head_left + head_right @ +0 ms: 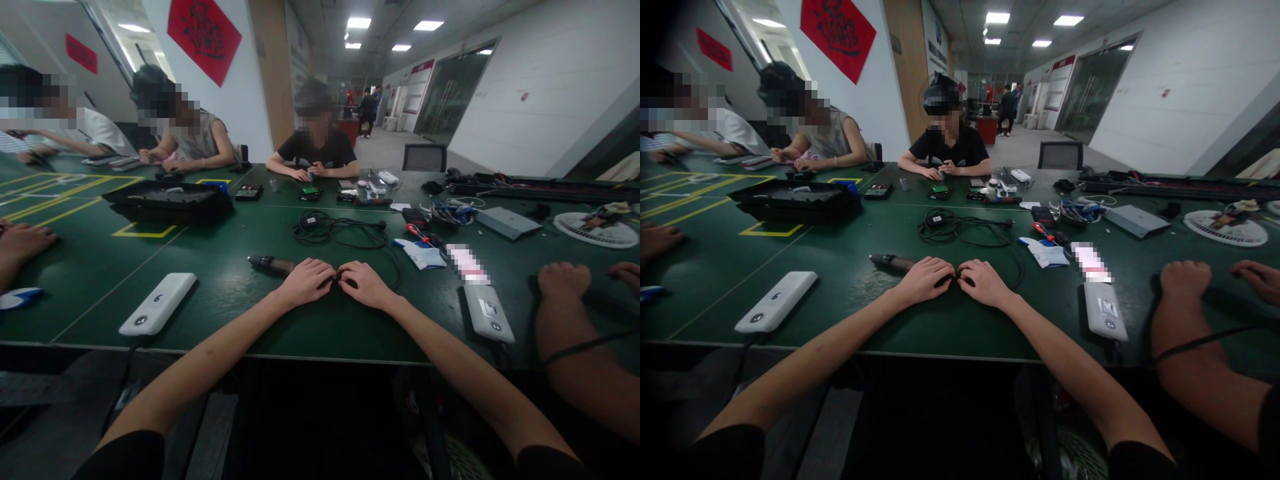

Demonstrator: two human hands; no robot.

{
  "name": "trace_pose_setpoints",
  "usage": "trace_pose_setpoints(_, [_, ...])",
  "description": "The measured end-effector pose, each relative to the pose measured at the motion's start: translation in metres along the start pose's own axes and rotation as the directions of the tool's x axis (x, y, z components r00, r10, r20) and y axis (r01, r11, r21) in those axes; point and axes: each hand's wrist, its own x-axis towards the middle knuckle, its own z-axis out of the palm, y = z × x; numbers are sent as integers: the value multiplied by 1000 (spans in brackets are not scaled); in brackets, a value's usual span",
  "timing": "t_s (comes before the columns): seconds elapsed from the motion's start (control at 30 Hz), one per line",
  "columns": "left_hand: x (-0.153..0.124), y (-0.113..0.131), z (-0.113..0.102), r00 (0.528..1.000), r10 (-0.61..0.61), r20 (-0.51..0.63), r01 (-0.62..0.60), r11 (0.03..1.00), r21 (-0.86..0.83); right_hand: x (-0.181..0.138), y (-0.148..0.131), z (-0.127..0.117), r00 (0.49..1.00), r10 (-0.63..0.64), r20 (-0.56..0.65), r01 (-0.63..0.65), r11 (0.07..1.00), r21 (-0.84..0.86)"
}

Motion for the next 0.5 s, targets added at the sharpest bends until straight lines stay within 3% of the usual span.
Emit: trace_pose_setpoints(0.5, [1, -2, 2, 1000, -31, 4, 30, 999, 44, 0, 2, 4, 1000, -13, -18, 13, 1000, -24])
